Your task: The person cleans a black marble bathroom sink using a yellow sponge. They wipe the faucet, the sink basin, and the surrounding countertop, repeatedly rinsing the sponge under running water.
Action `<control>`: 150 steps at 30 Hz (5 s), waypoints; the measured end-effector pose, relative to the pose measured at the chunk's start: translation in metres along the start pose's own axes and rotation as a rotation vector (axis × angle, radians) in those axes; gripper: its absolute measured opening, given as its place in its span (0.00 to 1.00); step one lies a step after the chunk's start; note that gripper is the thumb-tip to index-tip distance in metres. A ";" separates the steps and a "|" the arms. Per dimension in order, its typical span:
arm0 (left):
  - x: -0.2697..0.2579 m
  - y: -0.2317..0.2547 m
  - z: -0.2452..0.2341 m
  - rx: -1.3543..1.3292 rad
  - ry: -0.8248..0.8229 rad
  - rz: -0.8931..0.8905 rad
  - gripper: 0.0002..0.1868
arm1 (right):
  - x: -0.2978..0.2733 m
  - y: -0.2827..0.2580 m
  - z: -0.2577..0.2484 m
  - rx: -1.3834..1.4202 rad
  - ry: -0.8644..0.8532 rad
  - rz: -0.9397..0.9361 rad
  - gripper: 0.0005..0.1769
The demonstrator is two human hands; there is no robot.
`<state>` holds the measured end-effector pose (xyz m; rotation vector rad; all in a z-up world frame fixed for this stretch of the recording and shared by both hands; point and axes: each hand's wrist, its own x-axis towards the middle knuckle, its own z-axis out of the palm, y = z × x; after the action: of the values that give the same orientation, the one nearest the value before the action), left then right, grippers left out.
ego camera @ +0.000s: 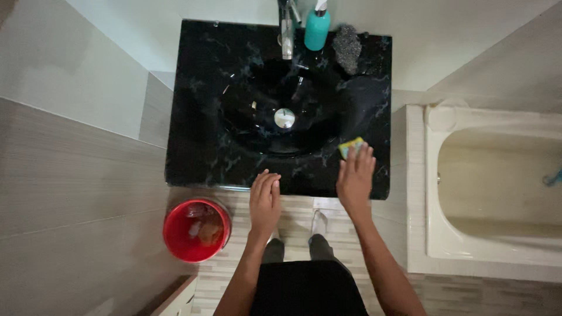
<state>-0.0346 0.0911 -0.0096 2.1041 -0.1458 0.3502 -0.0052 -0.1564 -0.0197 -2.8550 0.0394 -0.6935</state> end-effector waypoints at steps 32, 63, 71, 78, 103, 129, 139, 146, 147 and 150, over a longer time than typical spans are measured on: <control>0.009 0.035 0.042 -0.014 -0.137 0.150 0.11 | -0.082 -0.050 0.005 0.205 -0.180 0.058 0.38; -0.002 -0.009 -0.004 0.086 -0.016 -0.074 0.13 | -0.039 0.000 -0.013 0.083 -0.083 -0.124 0.31; 0.025 -0.050 -0.062 0.071 -0.063 0.072 0.12 | -0.011 -0.089 0.026 0.024 -0.106 -0.032 0.32; 0.042 -0.088 -0.118 0.105 -0.009 0.137 0.12 | -0.055 -0.218 0.052 0.237 -0.154 -0.158 0.33; 0.047 -0.145 -0.191 0.066 -0.099 0.165 0.12 | -0.045 -0.313 0.070 0.214 -0.183 -0.176 0.32; 0.038 -0.111 -0.146 0.054 -0.164 0.205 0.12 | -0.065 -0.234 0.057 0.142 -0.151 -0.019 0.33; 0.022 -0.065 -0.079 0.047 -0.209 0.251 0.13 | -0.077 -0.034 -0.005 -0.023 0.105 0.310 0.29; 0.006 -0.029 -0.034 0.054 -0.207 0.243 0.12 | -0.087 -0.074 0.020 0.068 -0.026 0.104 0.33; 0.003 -0.023 -0.027 0.051 -0.202 0.237 0.12 | -0.091 -0.085 0.020 0.057 -0.079 0.039 0.35; -0.001 -0.006 -0.013 0.048 -0.201 0.204 0.12 | -0.093 -0.090 0.014 0.233 -0.102 0.080 0.34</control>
<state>-0.0364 0.1048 -0.0080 2.1745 -0.4773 0.2639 -0.0837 -0.0590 -0.0554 -2.6449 0.0537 -0.5007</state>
